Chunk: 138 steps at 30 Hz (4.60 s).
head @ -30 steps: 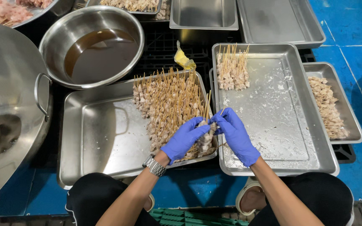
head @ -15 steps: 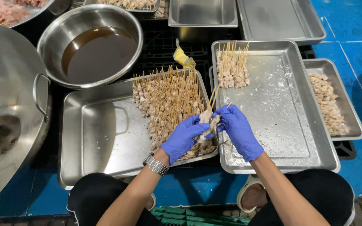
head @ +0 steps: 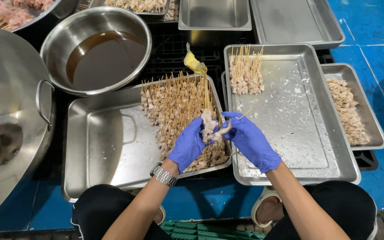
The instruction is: The person sits on the floor of a food preparation area and threads pieces of seasoned meat onto thin bamboo skewers by hand, placing each finished skewer onto a metal tray. They work through trays of skewers one at a time, arranging completed skewers in rows and moving filled trays aside.
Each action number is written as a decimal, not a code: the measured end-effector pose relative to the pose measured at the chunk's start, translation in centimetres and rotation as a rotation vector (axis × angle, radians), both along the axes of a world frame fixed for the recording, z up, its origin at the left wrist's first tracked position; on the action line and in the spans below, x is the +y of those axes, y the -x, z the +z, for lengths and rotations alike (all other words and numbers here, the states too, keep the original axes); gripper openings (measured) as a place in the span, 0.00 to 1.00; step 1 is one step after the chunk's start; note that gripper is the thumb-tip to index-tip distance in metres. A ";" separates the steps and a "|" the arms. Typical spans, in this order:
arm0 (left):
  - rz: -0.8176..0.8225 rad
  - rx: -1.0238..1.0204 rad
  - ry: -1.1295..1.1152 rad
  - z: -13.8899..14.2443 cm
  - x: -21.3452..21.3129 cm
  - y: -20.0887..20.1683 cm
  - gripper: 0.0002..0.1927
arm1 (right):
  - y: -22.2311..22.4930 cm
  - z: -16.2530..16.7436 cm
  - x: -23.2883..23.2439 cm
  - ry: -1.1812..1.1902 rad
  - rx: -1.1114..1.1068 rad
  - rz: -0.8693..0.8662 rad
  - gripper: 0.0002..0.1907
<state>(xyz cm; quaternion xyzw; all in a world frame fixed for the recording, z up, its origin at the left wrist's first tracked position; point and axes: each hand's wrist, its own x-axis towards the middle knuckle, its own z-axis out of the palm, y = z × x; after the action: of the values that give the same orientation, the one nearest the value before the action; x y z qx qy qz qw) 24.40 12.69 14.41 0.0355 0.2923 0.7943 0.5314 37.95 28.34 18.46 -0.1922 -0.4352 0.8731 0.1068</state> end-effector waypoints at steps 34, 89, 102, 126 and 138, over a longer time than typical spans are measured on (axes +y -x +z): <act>-0.093 0.299 0.175 -0.3 -0.5 -0.7 0.21 | 0.2 -0.5 -1.0 -0.378 -0.240 -0.014 0.13; -0.018 0.189 0.003 1.2 -0.5 -0.5 0.17 | -0.2 0.2 0.3 -0.244 -0.166 -0.099 0.18; -0.024 0.000 0.037 1.0 -0.6 -0.5 0.22 | 0.0 -2.4 -0.1 0.156 -0.254 -0.074 0.27; 0.070 0.054 0.002 -6.9 1.8 -3.9 0.06 | 1.3 -4.3 -3.9 -0.847 -0.358 -0.173 0.26; -0.084 -0.058 0.018 -7.1 1.9 -2.2 0.13 | 3.7 -7.7 -1.2 -1.514 0.137 -0.099 0.18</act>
<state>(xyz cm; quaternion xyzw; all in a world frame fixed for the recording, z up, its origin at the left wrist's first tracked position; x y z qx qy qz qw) 26.64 14.61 7.32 0.0200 0.2820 0.7695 0.5727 34.29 27.14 10.74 -0.0311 -0.8986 0.3403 0.2753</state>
